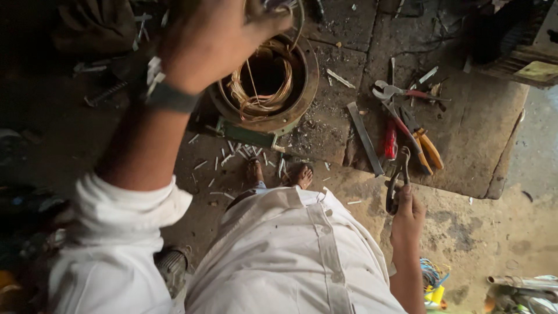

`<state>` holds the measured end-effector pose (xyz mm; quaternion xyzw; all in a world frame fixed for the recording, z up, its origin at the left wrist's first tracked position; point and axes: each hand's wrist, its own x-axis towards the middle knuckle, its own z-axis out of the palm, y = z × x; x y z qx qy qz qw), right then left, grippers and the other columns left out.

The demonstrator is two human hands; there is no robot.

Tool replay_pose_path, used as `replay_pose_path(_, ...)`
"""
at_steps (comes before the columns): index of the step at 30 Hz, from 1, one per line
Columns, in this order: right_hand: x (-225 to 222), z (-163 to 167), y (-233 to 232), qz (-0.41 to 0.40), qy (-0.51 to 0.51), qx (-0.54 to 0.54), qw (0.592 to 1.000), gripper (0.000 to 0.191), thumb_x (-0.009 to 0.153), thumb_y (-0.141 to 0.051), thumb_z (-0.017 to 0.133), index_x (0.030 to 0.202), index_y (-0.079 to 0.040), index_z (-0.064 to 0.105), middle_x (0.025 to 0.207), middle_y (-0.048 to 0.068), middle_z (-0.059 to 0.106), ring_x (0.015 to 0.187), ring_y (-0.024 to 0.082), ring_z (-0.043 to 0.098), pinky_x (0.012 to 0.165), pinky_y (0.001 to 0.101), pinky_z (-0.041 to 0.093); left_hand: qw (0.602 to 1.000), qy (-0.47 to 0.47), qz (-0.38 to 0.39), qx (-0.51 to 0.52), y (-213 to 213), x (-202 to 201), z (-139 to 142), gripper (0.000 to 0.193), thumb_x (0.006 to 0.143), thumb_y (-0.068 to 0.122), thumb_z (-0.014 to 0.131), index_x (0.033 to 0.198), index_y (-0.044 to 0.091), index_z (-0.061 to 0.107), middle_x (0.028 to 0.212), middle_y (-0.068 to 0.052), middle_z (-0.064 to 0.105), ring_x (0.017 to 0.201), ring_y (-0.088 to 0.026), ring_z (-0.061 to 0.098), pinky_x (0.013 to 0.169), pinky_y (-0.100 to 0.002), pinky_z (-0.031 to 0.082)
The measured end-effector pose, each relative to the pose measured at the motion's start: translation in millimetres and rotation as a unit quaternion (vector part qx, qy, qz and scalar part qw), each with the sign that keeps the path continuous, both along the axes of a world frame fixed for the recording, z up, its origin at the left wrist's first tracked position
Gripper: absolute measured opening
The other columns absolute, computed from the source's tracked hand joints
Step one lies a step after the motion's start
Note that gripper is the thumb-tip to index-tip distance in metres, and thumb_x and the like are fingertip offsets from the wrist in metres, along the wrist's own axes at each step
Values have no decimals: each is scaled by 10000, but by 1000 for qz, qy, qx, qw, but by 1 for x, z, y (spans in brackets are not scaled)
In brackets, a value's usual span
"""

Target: The person pulls old burnt copper windings out of an electric motor stator housing on a workbench, using pliers to grip and yank the wire coils loose by hand. They continue extracting bundles of copper wire and insulation from the housing throughout the clip.

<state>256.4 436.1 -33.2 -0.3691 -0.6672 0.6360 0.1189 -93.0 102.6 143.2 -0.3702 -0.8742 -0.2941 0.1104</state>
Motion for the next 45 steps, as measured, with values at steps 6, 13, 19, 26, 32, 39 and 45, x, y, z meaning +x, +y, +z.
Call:
replay_pose_path(6,-12,11,4,-9,-4,-8,1000,387,1145,-367,536,984,-32,646,776,-56,505,682,46,419,597,246,345,983,-112,131,-59,-25,46,-40,938,865,692,822,1480,109,420,1498,-249,402,1411,-429,394,1163,-600,370)
replay_pose_path(13,-48,30,12,86,1,85,993,362,1141,-317,516,1118,-8,703,838,-74,534,744,18,405,637,230,322,959,-150,200,-135,23,52,-90,1394,653,643,934,1657,187,82,1647,-341,-56,1469,-670,-47,1178,-755,100)
replay_pose_path(19,-71,33,18,107,-11,145,984,336,1133,-297,556,1121,12,689,883,-40,558,771,56,451,672,247,383,967,-131,192,-102,26,46,-85,1457,599,633,952,1672,172,81,1606,-397,-20,1450,-699,46,1194,-750,180)
replay_pose_path(26,-87,25,49,142,34,332,932,298,1099,-272,607,1117,14,687,1251,135,693,937,243,640,813,341,493,945,-170,212,-181,35,46,-62,1294,588,602,919,1619,203,246,1577,-394,83,1362,-728,133,1118,-705,251)
replay_pose_path(32,-103,25,85,169,-52,485,857,328,1092,-295,682,972,10,704,1046,208,661,943,411,635,839,472,501,959,-30,181,-214,15,30,-63,1062,608,650,959,1506,251,555,1525,-257,272,1364,-576,357,1120,-664,326)
replay_pose_path(39,-104,27,107,163,-53,522,836,295,1087,-295,705,994,-16,729,1095,223,638,987,422,610,860,503,481,966,-174,162,-97,16,25,-58,1010,683,495,930,1554,226,493,1573,-249,361,1353,-455,518,1126,-485,457)
replay_pose_path(45,-104,24,118,162,-58,606,777,269,1032,-270,760,966,-12,720,1185,219,618,1133,431,540,998,509,443,963,-87,187,-172,45,34,-80,1368,625,662,952,1624,138,178,1469,-469,246,1404,-633,198,1127,-773,186)
